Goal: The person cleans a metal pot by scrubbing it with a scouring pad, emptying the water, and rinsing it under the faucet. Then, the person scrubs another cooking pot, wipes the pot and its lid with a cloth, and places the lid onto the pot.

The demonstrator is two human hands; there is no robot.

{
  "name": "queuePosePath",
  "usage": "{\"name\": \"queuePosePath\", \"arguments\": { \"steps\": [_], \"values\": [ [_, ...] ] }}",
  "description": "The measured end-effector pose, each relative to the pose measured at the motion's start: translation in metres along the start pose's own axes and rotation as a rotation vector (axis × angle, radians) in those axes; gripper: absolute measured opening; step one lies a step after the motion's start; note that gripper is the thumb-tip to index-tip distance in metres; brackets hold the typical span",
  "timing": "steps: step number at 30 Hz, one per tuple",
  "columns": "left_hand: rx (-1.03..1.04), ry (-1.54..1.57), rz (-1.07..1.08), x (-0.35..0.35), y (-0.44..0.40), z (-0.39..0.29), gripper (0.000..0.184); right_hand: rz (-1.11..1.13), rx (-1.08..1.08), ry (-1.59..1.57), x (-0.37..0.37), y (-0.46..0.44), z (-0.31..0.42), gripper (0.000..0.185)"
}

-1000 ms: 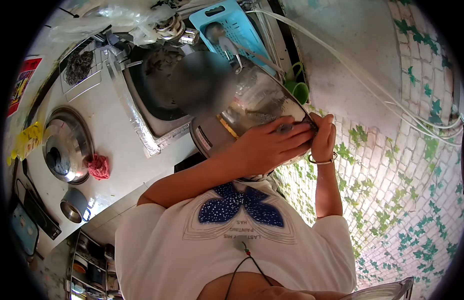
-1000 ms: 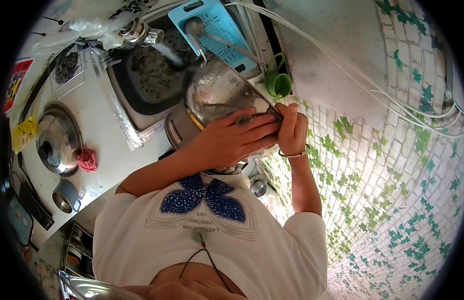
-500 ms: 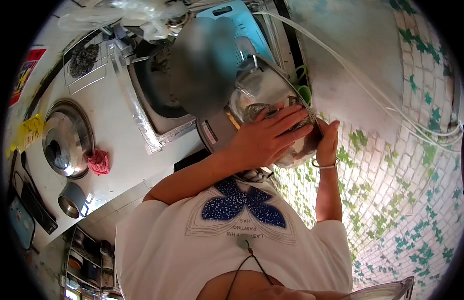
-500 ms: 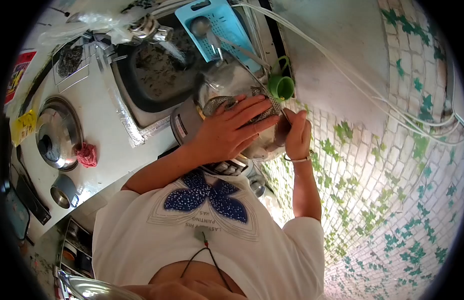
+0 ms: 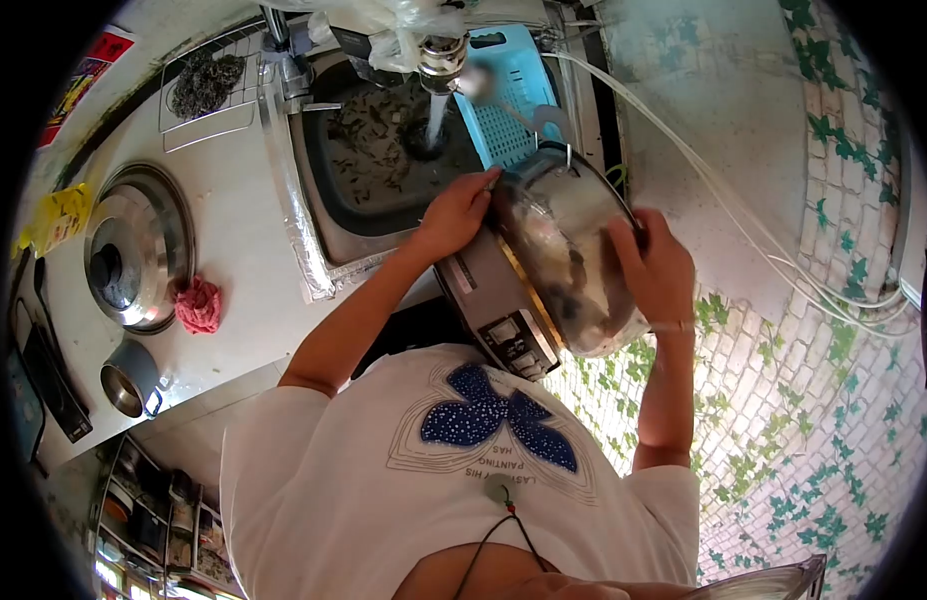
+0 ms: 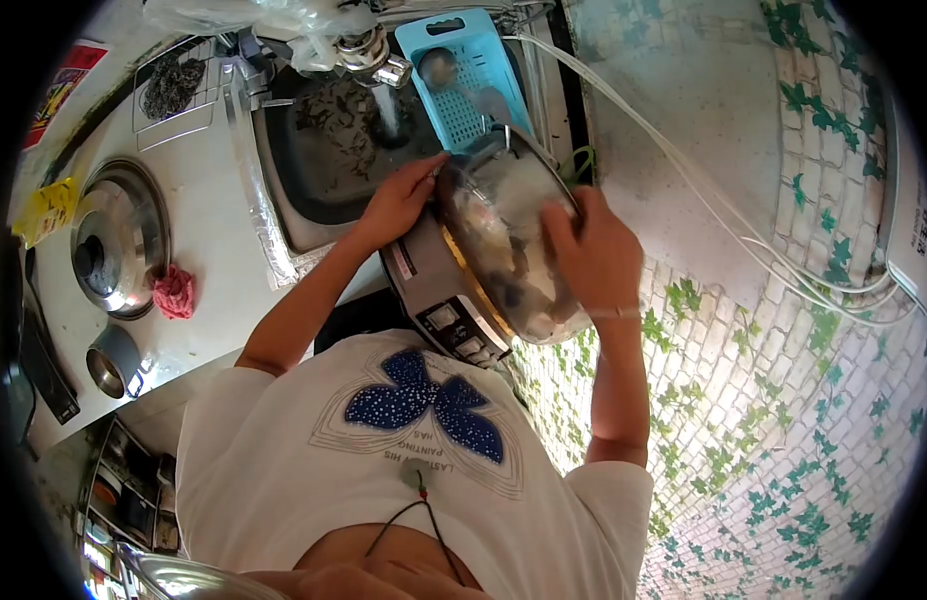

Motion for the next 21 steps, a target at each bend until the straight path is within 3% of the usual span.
{"name": "queuePosePath", "arguments": {
  "steps": [3,6,9,11,13,15,16,18,21],
  "values": [
    [0.176,0.037,-0.131,-0.003,0.016,-0.038,0.036,0.008,-0.063,0.181,0.044,-0.048,0.024,0.056],
    [0.229,0.065,-0.070,-0.002,0.030,-0.059,0.035,0.195,-0.021,0.325,0.085,-0.077,0.008,0.059],
    [0.226,0.166,0.069,-0.007,0.033,-0.062,0.036,0.117,0.052,0.382,0.054,-0.045,-0.019,0.056],
    [-0.271,0.179,0.087,-0.027,0.036,-0.019,0.033,-0.030,0.039,0.211,0.019,-0.010,-0.033,0.055],
    [-0.250,0.246,-0.122,-0.063,0.032,-0.005,0.032,-0.100,0.214,-0.030,-0.006,0.030,-0.057,0.042],
    [-0.284,0.465,-0.250,-0.082,0.026,0.025,0.031,-0.178,0.210,-0.198,-0.022,0.059,-0.061,0.037],
    [-0.279,0.462,-0.237,-0.086,0.021,0.032,0.031,-0.248,0.197,-0.367,-0.030,0.068,-0.063,0.033],
    [-0.433,0.839,-0.322,-0.094,0.016,0.048,0.033,-0.330,0.168,-0.450,-0.031,0.083,-0.079,0.030],
    [-0.578,1.038,-0.305,-0.088,0.000,0.065,0.034,-0.419,0.107,-0.603,-0.032,0.097,-0.075,0.027]
  ]
}}
Point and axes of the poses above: each hand's wrist, its own y-axis away from the middle knuckle, its own x-axis out of the palm, z = x × y, the point moved 10 cm from there along -y, towards the middle knuckle, and after that the axes turned 9 degrees about -z, right-handed, at the moved point
